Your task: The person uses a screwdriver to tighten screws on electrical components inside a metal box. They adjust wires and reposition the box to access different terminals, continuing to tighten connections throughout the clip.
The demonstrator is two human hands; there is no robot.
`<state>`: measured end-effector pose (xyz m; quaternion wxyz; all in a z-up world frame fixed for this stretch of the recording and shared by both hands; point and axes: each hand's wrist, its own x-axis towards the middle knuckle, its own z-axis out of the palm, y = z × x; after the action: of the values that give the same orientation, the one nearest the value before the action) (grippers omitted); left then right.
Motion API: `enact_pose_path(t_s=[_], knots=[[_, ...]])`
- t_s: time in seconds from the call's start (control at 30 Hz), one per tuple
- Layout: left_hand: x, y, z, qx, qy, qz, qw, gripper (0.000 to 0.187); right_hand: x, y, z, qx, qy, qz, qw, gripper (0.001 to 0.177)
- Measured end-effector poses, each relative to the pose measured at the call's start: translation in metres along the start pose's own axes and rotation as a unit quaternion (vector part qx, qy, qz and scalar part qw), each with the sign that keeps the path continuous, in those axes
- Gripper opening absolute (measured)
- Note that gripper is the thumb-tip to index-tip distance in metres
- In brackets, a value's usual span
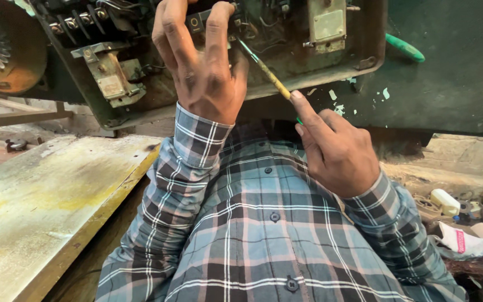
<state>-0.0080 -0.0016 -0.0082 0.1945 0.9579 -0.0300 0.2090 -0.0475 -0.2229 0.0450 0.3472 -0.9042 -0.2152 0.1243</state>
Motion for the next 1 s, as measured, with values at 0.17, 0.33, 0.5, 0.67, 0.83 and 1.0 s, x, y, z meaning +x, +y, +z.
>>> enact_pose_path(t_s=[0.17, 0.33, 0.5, 0.67, 0.83, 1.0], knots=[[0.002, -0.001, 0.0, -0.001, -0.001, -0.002, 1.0, 0.058, -0.002, -0.007, 0.011, 0.065, 0.028, 0.034, 0.997, 0.05], [0.003, -0.001, 0.0, -0.005, 0.002, -0.004, 1.0, 0.056, -0.002, -0.008, 0.014, 0.098, 0.038, 0.048, 0.993, 0.048], [0.005, -0.001, 0.0, -0.006, 0.003, -0.003, 1.0, 0.055, 0.0, -0.006, 0.01, 0.097, 0.02, 0.043, 0.994, 0.049], [0.003, -0.002, -0.001, -0.01, -0.002, 0.005, 1.0, 0.049, 0.0, -0.004, 0.005, 0.082, 0.015, 0.032, 0.996, 0.049], [0.002, -0.004, -0.003, -0.006, -0.004, 0.029, 1.0, 0.044, -0.004, 0.0, -0.001, 0.079, 0.012, 0.042, 0.996, 0.05], [0.005, -0.008, -0.008, 0.005, -0.008, 0.07, 0.997, 0.035, -0.008, 0.005, -0.003, 0.081, 0.019, 0.038, 0.996, 0.05]])
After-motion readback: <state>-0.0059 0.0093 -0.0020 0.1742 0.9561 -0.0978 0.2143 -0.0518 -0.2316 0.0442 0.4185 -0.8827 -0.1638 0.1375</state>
